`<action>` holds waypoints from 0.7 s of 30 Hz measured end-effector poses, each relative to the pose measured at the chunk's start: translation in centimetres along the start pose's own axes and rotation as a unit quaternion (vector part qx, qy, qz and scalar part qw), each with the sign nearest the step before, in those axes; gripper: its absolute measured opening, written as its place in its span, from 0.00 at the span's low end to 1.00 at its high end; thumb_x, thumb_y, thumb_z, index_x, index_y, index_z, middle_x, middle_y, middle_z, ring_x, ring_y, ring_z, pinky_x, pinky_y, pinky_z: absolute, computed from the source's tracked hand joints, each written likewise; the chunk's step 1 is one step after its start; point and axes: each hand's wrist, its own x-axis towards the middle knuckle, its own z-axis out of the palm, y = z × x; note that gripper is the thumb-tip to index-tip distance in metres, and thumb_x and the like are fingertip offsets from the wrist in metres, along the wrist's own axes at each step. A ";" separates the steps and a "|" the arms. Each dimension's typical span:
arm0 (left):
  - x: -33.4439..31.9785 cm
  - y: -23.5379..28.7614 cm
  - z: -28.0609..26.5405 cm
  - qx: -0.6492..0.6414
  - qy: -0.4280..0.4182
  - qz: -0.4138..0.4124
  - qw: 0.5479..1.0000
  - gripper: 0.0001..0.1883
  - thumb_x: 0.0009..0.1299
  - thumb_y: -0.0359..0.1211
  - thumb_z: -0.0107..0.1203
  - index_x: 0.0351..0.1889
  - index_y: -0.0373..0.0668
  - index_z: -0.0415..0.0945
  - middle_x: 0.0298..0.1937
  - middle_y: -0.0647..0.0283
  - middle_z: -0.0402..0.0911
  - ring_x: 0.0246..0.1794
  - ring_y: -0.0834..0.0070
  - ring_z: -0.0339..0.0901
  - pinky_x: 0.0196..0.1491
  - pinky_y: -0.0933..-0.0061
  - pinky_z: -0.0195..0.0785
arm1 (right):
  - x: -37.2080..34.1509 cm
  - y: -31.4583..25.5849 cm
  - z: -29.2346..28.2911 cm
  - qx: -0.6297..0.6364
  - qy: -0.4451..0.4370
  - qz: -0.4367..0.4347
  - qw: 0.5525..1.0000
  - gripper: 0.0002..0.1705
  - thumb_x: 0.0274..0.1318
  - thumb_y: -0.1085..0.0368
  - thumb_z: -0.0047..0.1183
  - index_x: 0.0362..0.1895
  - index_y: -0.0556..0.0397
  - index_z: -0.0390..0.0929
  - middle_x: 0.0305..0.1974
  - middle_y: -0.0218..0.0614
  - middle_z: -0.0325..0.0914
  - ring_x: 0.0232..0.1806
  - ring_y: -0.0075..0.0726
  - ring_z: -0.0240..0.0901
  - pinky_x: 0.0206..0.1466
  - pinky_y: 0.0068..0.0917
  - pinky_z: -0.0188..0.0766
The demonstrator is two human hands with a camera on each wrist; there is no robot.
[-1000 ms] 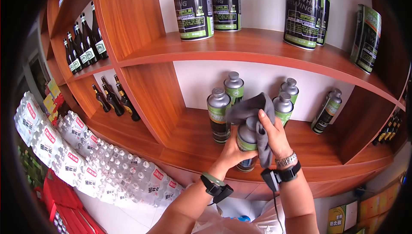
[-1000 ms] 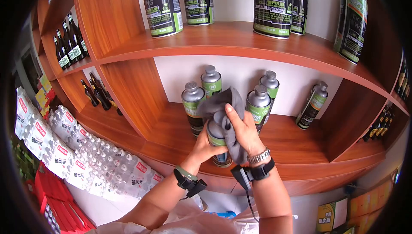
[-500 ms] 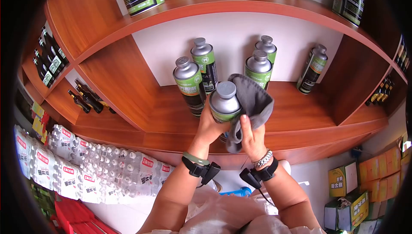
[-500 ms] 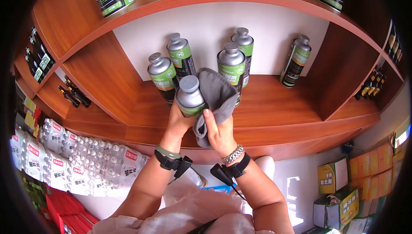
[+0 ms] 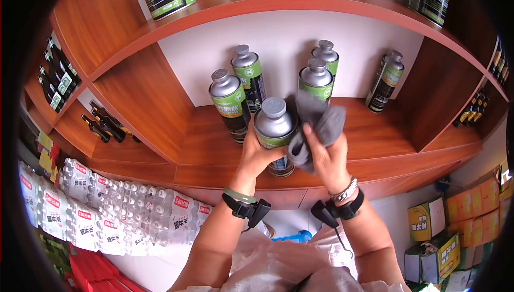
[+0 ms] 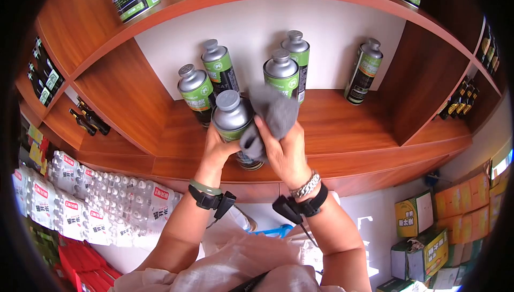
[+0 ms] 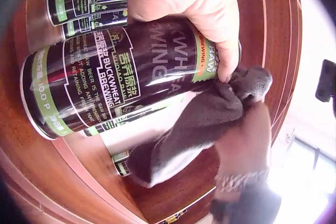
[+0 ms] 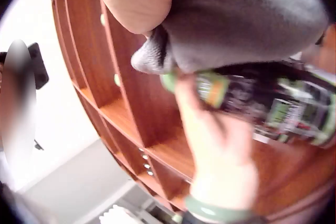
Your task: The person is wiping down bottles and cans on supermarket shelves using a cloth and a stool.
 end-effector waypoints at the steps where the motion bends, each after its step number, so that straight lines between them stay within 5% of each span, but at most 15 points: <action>1: 0.1 0.2 0.1 0.012 -0.001 0.000 1.000 0.52 0.48 0.37 0.81 0.70 0.39 0.61 0.64 0.59 0.74 0.64 0.69 0.72 0.67 0.62 0.65 | 1.4 -2.2 0.3 0.016 -0.020 -0.031 0.999 0.10 0.64 0.67 0.59 0.44 0.61 0.80 0.38 0.47 0.82 0.38 0.49 0.79 0.45 0.37 0.74; 5: 0.3 1.1 0.4 0.032 -0.003 -0.019 0.999 0.55 0.49 0.41 0.80 0.73 0.41 0.57 0.67 0.59 0.70 0.67 0.69 0.70 0.69 0.63 0.62 | 5.9 -3.4 2.7 -0.167 -0.121 -0.226 0.952 0.11 0.59 0.67 0.58 0.44 0.59 0.82 0.43 0.43 0.77 0.47 0.50 0.68 0.56 0.39 0.66; 12: 0.2 1.3 0.4 0.000 -0.005 -0.042 0.999 0.57 0.48 0.41 0.80 0.74 0.41 0.54 0.66 0.59 0.69 0.68 0.68 0.69 0.69 0.62 0.63 | 9.2 -3.1 3.1 -0.119 -0.237 -0.057 0.962 0.11 0.58 0.66 0.58 0.40 0.62 0.83 0.36 0.42 0.79 0.40 0.43 0.75 0.49 0.37 0.72; 13: 0.1 1.6 0.6 0.012 0.000 -0.035 0.999 0.56 0.49 0.39 0.80 0.73 0.39 0.55 0.65 0.58 0.70 0.67 0.68 0.69 0.69 0.62 0.63 | 9.8 -2.7 3.1 -0.118 -0.258 -0.024 0.959 0.12 0.61 0.65 0.58 0.41 0.64 0.83 0.34 0.37 0.82 0.36 0.32 0.79 0.43 0.31 0.76; 16: 0.1 1.4 0.5 -0.018 -0.006 -0.024 1.000 0.53 0.50 0.35 0.79 0.71 0.39 0.56 0.64 0.58 0.71 0.66 0.67 0.70 0.68 0.62 0.64 | 10.4 -2.0 2.9 0.047 -0.249 0.090 0.963 0.17 0.61 0.60 0.60 0.42 0.64 0.84 0.30 0.36 0.85 0.31 0.30 0.80 0.41 0.30 0.77; 17: 0.0 1.7 0.9 -0.045 -0.004 -0.007 0.999 0.51 0.51 0.32 0.78 0.71 0.38 0.57 0.64 0.57 0.72 0.65 0.67 0.71 0.68 0.62 0.64 | 10.5 -1.6 2.6 0.068 -0.244 0.124 0.959 0.18 0.63 0.60 0.60 0.43 0.66 0.84 0.32 0.32 0.84 0.35 0.20 0.76 0.40 0.25 0.76; 21: -0.2 0.9 0.4 -0.017 0.002 -0.005 1.000 0.50 0.50 0.31 0.78 0.70 0.38 0.58 0.63 0.57 0.72 0.65 0.68 0.71 0.67 0.61 0.64 | 8.8 1.2 3.0 0.140 -0.061 0.096 0.984 0.17 0.66 0.59 0.58 0.47 0.62 0.83 0.36 0.31 0.84 0.38 0.20 0.76 0.43 0.23 0.74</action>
